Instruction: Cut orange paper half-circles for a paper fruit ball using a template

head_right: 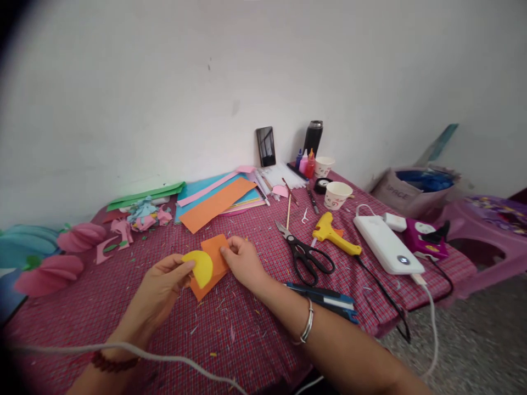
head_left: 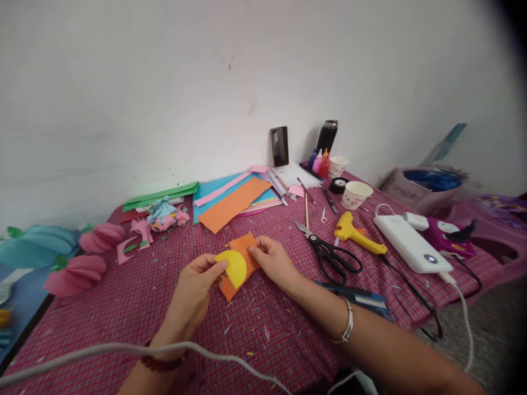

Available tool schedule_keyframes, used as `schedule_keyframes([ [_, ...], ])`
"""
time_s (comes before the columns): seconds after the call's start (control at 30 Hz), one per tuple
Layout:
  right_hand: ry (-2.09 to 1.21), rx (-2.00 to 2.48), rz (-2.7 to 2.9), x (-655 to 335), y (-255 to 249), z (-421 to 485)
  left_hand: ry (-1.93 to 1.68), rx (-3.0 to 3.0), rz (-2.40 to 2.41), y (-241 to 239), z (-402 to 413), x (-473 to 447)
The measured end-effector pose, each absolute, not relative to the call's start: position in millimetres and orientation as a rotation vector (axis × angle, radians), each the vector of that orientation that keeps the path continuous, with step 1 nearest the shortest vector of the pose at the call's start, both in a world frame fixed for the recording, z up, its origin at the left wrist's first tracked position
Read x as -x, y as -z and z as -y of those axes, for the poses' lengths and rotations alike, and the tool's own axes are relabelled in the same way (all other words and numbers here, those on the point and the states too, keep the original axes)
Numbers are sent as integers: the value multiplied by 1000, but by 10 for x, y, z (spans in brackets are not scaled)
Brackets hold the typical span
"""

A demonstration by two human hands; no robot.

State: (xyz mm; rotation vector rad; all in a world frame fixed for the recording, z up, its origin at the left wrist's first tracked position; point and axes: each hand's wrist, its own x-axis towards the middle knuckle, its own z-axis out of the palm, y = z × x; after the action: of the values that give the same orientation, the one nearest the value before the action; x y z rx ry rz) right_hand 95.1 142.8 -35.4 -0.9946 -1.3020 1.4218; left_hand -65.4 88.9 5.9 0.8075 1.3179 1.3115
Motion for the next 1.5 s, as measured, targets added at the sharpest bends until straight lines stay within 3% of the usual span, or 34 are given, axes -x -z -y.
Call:
schedule_keyframes([
  [0.33, -1494, 931, 1331, -886, 325, -1318, -1347, -1034, -1452, 86, -910, 585],
  [0.93, -1758, 898, 1145, -900, 298, -1280, -1030, -1210, -1425, 69, -970, 755],
  [1.5, -2051, 925, 916, -915, 267, -1274, -1056, -1051, -1372, -15, -921, 688],
])
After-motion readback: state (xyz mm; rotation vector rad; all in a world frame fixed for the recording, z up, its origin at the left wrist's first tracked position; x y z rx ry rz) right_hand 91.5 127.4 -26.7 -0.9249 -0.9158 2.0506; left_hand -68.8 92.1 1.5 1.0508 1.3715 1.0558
